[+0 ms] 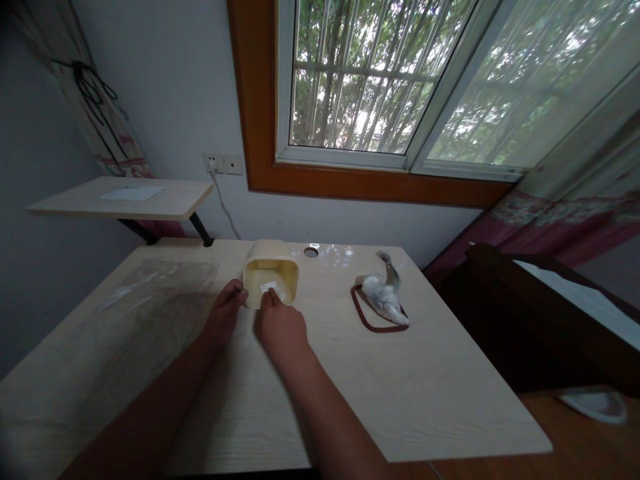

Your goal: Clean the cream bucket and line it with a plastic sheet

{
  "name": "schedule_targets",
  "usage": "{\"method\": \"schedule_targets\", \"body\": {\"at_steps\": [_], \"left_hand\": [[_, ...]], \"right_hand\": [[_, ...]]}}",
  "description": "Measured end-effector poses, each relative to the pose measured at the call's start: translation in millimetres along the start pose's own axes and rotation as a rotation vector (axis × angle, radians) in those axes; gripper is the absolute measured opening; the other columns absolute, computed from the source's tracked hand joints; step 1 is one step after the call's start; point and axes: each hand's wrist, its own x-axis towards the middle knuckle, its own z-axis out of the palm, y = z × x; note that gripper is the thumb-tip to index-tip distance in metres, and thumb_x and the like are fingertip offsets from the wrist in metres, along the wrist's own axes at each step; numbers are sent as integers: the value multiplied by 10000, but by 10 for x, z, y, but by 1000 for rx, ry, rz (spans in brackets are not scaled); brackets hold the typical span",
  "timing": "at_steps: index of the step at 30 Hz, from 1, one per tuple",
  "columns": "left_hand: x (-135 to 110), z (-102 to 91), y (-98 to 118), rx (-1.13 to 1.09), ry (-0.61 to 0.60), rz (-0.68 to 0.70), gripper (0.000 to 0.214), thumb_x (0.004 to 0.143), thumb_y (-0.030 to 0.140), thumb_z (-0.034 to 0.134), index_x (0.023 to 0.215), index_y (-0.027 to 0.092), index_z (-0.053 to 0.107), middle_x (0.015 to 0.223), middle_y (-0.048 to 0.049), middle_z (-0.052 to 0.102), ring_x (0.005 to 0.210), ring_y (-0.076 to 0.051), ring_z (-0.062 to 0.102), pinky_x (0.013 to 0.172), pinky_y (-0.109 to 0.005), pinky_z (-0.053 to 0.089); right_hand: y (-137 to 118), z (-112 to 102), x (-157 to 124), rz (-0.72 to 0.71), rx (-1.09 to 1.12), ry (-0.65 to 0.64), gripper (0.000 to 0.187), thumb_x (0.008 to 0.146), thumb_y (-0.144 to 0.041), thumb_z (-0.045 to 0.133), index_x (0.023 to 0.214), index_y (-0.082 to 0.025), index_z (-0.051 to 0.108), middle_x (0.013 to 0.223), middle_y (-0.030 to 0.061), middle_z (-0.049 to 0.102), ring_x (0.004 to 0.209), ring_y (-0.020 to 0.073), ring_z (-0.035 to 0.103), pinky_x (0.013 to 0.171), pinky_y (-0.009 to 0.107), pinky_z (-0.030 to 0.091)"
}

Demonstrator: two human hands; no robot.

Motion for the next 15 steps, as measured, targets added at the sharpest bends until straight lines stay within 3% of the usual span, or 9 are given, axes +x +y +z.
{"method": "schedule_targets", "body": {"at_steps": [7,15], "left_hand": [[-10,-15,-2,1,15,12,288,805,379,733,743,195,521,698,31,468,682,-133,426,657,-263,370],[-11,16,42,-21,6,7,322,795,401,746,733,194,507,671,36,461,653,-125,434,618,-252,356]], "right_hand": [[-125,4,-45,-64,39,15,540,967,-250,394,1505,-207,430,1595,135,403,1046,264,726,857,401,592],[54,-23,-31,45,-40,-22,553,966,-211,360,1515,-211,426,1604,162,377,959,283,747,799,434,596]]}}
